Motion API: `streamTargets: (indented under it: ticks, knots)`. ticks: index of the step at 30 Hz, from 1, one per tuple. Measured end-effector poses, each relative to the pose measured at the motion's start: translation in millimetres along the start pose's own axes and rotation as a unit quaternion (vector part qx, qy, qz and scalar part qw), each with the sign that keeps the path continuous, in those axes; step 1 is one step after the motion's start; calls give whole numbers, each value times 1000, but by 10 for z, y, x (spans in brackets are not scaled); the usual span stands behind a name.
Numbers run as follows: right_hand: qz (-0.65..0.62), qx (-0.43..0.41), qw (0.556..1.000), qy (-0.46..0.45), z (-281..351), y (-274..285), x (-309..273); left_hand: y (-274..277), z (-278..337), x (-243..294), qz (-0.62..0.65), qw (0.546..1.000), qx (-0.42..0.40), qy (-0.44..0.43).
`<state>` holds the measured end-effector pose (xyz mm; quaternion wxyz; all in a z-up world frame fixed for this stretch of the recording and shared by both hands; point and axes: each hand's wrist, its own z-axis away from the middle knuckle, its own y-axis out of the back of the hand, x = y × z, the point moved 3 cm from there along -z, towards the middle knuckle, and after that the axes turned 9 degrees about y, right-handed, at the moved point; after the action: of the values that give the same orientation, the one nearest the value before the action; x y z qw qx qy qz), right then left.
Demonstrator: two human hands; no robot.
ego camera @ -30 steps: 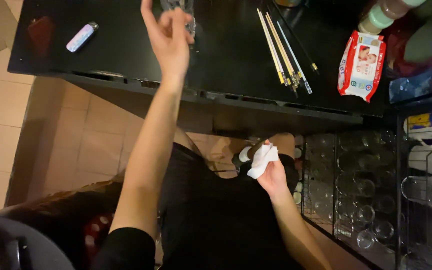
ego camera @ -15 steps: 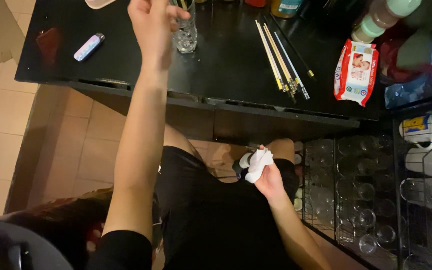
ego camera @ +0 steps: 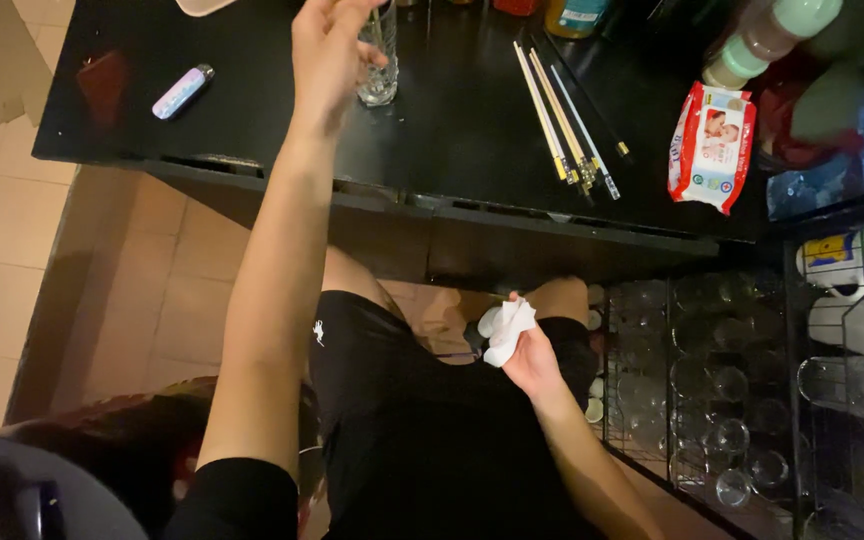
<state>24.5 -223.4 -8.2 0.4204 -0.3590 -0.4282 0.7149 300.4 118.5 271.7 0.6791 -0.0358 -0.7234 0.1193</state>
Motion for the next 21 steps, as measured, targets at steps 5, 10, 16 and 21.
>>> streamTargets:
  ticks: [5, 10, 16, 21]
  knots:
    - [48, 19, 999, 3, 30, -35, 51, 200, -461, -258, 9, 994, 54, -96]
    - [19, 42, 999, -7, 37, -68, 52, 87, -210, 140, -39, 986, 14, -160]
    - [14, 22, 1000, -12, 7, -29, 46, -525, 1084, 898, -44, 986, 1, -161]
    - [-15, 36, 999, -11, -17, -27, 41, -727, 1990, 331, -162, 974, 3, -155]
